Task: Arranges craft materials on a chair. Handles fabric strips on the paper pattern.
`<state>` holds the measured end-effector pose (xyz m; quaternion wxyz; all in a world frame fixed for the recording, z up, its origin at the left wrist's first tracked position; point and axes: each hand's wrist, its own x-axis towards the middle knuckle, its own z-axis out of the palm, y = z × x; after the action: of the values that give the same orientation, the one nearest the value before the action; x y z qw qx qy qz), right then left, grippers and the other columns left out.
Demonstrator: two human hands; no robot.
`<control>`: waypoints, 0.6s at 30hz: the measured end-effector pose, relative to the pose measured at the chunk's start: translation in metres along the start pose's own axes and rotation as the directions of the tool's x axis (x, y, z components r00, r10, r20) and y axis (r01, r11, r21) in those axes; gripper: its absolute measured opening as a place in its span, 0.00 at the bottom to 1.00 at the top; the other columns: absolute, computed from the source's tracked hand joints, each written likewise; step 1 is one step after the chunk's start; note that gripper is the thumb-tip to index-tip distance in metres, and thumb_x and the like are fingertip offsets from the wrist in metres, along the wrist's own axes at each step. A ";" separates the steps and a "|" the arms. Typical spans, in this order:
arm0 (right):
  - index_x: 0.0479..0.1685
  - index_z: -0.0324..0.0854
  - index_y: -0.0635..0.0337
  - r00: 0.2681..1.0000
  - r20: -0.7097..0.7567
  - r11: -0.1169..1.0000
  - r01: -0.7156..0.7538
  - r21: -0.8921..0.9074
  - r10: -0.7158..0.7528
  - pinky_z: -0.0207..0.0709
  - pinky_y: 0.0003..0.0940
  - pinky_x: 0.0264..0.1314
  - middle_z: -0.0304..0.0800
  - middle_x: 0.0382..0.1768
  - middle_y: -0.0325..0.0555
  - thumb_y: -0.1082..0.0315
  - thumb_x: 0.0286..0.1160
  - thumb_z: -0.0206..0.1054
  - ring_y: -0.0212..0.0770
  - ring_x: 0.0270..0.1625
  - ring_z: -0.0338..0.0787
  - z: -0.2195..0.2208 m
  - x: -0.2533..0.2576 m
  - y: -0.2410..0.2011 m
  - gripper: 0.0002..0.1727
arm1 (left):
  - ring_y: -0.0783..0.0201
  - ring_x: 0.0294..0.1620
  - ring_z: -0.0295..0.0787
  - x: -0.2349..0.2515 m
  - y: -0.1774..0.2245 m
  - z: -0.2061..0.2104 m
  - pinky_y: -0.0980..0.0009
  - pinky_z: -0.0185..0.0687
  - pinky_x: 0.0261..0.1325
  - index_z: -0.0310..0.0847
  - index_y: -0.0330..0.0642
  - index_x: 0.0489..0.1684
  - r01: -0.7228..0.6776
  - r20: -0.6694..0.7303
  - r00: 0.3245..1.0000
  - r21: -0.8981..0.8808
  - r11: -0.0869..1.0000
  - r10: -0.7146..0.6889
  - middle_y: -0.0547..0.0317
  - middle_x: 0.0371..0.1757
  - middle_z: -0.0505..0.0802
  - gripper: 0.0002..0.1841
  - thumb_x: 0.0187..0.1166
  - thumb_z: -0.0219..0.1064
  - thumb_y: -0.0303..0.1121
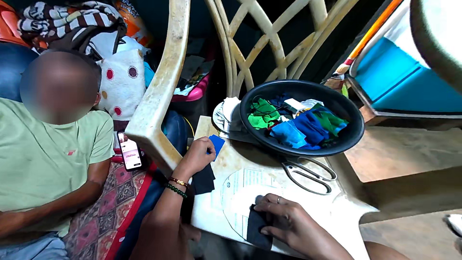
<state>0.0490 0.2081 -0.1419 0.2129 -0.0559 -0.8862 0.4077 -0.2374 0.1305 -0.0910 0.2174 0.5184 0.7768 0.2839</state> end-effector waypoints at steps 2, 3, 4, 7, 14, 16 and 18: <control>0.45 0.93 0.65 1.000 0.009 1.000 -0.002 0.010 0.002 0.77 0.13 0.39 0.90 0.41 0.51 0.69 0.47 0.78 0.27 0.35 0.85 -0.001 0.000 0.001 0.20 | 0.55 0.57 0.86 -0.001 0.003 -0.001 0.61 0.81 0.63 0.89 0.28 0.41 0.013 0.021 1.000 0.012 1.000 -0.013 0.42 0.57 0.89 0.06 0.74 0.72 0.24; 0.44 0.93 0.65 1.000 0.009 1.000 -0.002 0.010 0.002 0.77 0.12 0.39 0.91 0.41 0.50 0.69 0.48 0.78 0.26 0.35 0.85 -0.001 0.000 0.001 0.19 | 0.53 0.58 0.86 -0.002 0.003 0.000 0.60 0.81 0.65 0.89 0.27 0.42 0.010 0.024 1.000 0.023 1.000 -0.011 0.41 0.57 0.89 0.07 0.72 0.73 0.23; 0.44 0.93 0.65 1.000 0.004 1.000 0.001 0.011 -0.001 0.76 0.12 0.39 0.91 0.40 0.50 0.69 0.48 0.78 0.26 0.35 0.85 -0.001 0.001 0.001 0.19 | 0.53 0.58 0.86 -0.001 0.003 0.002 0.60 0.80 0.65 0.89 0.27 0.41 0.003 0.018 1.000 0.037 0.999 -0.003 0.41 0.57 0.89 0.07 0.72 0.72 0.23; 0.42 0.92 0.65 0.999 -0.039 0.999 0.020 0.031 -0.019 0.73 0.08 0.38 0.90 0.38 0.48 0.68 0.54 0.76 0.20 0.33 0.82 0.001 0.004 0.000 0.15 | 0.55 0.55 0.87 0.000 0.002 0.004 0.61 0.80 0.63 0.90 0.28 0.36 -0.002 -0.010 1.000 0.035 0.999 0.003 0.42 0.54 0.90 0.05 0.75 0.68 0.21; 0.38 0.91 0.67 0.998 -0.039 0.996 -0.040 0.078 0.043 0.80 0.15 0.43 0.90 0.39 0.48 0.71 0.68 0.69 0.24 0.37 0.86 0.007 0.043 -0.016 0.09 | 0.57 0.59 0.86 -0.004 0.003 0.000 0.64 0.78 0.67 0.89 0.26 0.39 0.072 -0.030 0.997 -0.110 0.991 -0.076 0.41 0.59 0.89 0.08 0.82 0.64 0.22; 0.41 0.90 0.71 0.989 0.026 0.987 -0.150 0.058 0.149 0.83 0.26 0.47 0.90 0.41 0.54 0.76 0.70 0.67 0.35 0.40 0.89 0.008 0.067 -0.020 0.08 | 0.57 0.58 0.86 -0.004 0.002 0.000 0.63 0.79 0.66 0.89 0.26 0.39 0.079 -0.039 0.996 -0.122 0.989 -0.084 0.41 0.59 0.89 0.08 0.82 0.64 0.23; 0.47 0.89 0.73 0.948 0.078 0.948 -0.313 0.062 0.308 0.84 0.33 0.55 0.89 0.47 0.58 0.79 0.75 0.65 0.40 0.46 0.90 0.007 0.095 -0.021 0.09 | 0.56 0.58 0.86 -0.004 0.002 0.001 0.62 0.79 0.65 0.89 0.26 0.39 0.084 -0.042 0.995 -0.128 0.988 -0.090 0.41 0.58 0.89 0.08 0.81 0.65 0.23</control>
<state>-0.0377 0.2151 -0.0985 0.1179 -0.1728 -0.8574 0.4701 -0.2341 0.1277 -0.0902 0.2432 0.4623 0.7841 0.3351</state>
